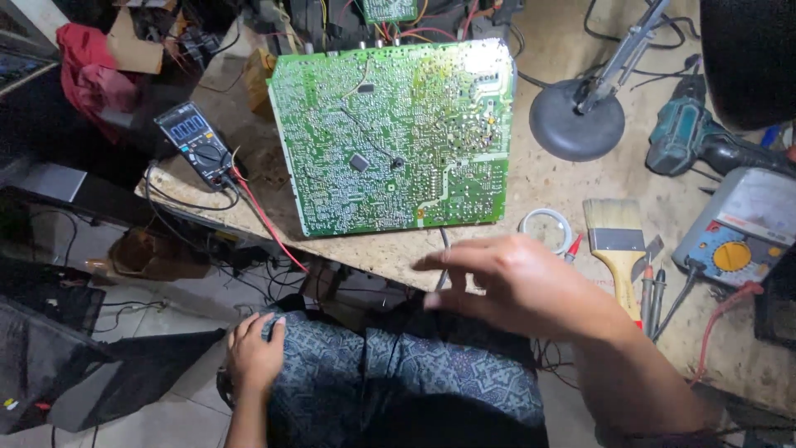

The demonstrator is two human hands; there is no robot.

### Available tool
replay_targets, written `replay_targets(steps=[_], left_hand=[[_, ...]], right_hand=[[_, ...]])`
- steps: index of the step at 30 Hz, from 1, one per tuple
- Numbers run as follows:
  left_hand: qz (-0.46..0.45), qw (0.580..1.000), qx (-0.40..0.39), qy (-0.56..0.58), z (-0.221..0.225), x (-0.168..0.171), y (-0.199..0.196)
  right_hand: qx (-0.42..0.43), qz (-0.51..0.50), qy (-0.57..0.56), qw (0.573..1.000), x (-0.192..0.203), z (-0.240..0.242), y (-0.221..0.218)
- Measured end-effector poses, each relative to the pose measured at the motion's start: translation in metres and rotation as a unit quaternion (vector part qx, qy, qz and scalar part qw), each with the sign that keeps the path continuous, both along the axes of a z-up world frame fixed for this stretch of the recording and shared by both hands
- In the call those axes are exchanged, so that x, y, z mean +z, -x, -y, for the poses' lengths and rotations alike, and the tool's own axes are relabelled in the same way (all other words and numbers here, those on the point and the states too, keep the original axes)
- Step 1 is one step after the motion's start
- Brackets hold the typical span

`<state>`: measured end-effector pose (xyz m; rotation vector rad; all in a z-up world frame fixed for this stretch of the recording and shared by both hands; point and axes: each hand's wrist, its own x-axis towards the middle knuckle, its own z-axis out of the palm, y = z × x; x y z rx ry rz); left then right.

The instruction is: Inspecting and repairing a circuit board using a soldering iron, multimeter, and magnifying glass.

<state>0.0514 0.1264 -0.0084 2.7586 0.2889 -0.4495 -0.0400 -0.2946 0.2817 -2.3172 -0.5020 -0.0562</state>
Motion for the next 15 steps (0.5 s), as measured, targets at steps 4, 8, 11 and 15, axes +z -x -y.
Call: replay_targets(steps=[4, 8, 11, 15], left_hand=[[-0.051, 0.998, 0.022, -0.026, 0.015, 0.021, -0.003], [-0.058, 0.996, 0.028, -0.064, 0.006, 0.022, -0.005], [-0.148, 0.982, 0.034, -0.11, 0.013, 0.049, -0.01], [-0.198, 0.965, 0.072, -0.156, -0.001, 0.025, -0.018]], right_hand=[[-0.187, -0.133, 0.205, 0.951, -0.043, 0.051, -0.035], [-0.235, -0.149, 0.226, 0.934, -0.069, 0.097, -0.017], [-0.168, -0.113, 0.164, 0.966, -0.079, 0.094, 0.009], [-0.109, -0.113, 0.18, 0.971, -0.1, 0.071, 0.021]])
